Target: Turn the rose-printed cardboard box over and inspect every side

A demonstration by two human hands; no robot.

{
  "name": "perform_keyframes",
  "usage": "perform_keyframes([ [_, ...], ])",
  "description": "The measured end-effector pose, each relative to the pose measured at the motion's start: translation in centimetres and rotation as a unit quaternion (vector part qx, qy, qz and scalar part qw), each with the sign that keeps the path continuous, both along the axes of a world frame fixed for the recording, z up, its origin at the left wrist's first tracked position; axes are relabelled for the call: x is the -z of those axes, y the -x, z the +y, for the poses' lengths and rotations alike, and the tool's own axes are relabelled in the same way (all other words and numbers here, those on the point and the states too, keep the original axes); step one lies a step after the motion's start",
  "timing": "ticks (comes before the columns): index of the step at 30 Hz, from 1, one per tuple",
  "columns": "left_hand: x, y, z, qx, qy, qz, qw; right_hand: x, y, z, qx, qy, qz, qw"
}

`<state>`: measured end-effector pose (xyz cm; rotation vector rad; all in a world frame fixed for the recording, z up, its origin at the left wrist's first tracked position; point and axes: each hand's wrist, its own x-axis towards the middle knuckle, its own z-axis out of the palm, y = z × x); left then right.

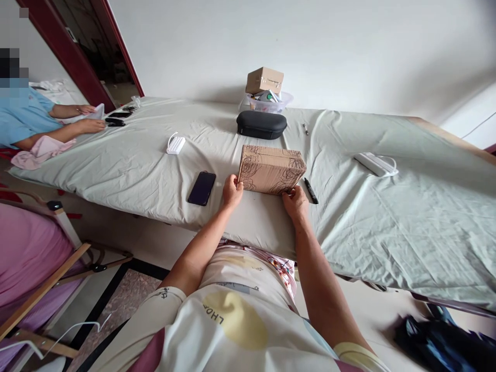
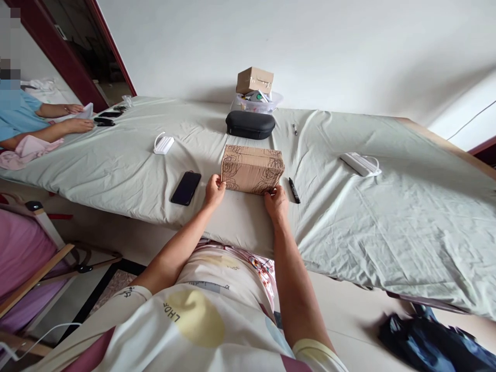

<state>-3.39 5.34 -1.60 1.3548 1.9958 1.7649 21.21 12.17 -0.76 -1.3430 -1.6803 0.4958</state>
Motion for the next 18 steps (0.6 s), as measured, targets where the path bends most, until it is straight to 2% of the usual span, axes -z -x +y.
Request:
perform_keyframes([
  [3,0.1,-0.1,0.0,-0.008,-0.068,0.015,0.998,-0.7,0.1,-0.5,0.009,-0.070,0.067,0.995],
  [6,-0.1,-0.5,0.0,-0.013,-0.137,0.033,0.990,-1.5,0.3,-1.1,0.013,-0.145,0.147,0.978],
  [10,-0.7,-1.0,-0.5,-0.004,-0.209,0.055,0.976,-2.0,0.6,-1.6,0.007,-0.163,0.238,0.958],
  [13,-0.9,-1.1,-0.8,0.003,-0.219,0.077,0.973,-1.8,0.6,-1.6,0.011,-0.160,0.241,0.957],
  [18,-0.5,-0.5,-0.7,0.012,-0.171,0.116,0.978,-1.3,0.2,-1.3,0.002,-0.163,0.180,0.970],
])
